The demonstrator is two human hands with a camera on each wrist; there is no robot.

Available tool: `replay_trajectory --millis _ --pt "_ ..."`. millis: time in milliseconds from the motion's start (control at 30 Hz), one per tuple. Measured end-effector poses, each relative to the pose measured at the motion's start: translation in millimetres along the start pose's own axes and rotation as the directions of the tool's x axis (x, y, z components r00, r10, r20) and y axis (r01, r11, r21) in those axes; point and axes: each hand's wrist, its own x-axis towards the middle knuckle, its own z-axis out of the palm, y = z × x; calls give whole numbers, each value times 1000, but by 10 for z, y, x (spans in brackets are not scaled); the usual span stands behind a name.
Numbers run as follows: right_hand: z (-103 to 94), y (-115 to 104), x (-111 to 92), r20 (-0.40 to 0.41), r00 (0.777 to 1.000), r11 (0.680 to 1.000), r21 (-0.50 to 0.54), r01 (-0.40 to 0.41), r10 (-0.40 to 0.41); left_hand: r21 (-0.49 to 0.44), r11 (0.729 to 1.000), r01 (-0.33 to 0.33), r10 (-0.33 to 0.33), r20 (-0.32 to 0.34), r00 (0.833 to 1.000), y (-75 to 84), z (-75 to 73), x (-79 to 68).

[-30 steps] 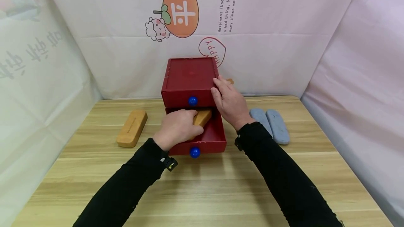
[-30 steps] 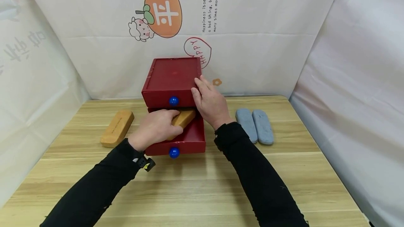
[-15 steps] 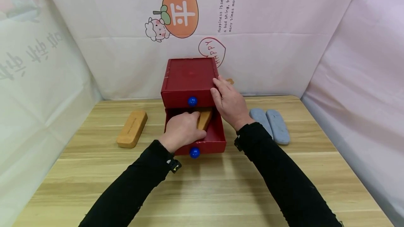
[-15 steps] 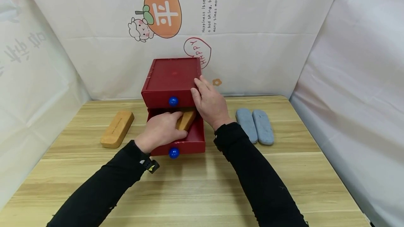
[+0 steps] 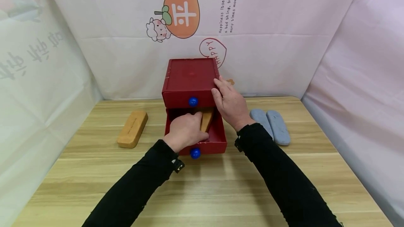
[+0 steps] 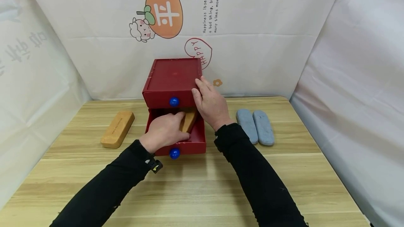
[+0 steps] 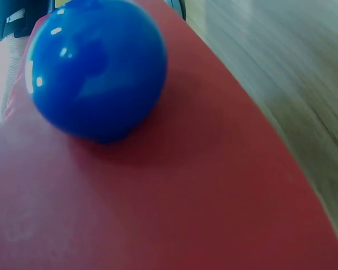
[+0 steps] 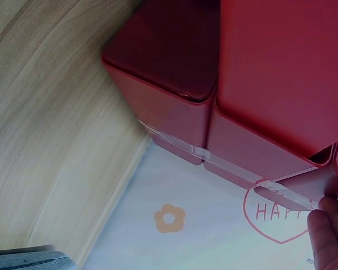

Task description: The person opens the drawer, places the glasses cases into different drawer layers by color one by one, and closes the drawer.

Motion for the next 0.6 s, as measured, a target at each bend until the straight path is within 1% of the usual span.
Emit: replay_trajectory --millis 267,600 --pt "-8 4 3 6 1000 1000 0 -6 6 20 1000 0 0 7 1000 35 9 12" --pt "-3 7 5 4 1000 1000 -1 -13 13 33 999 -3 2 15 1000 29 1 17"
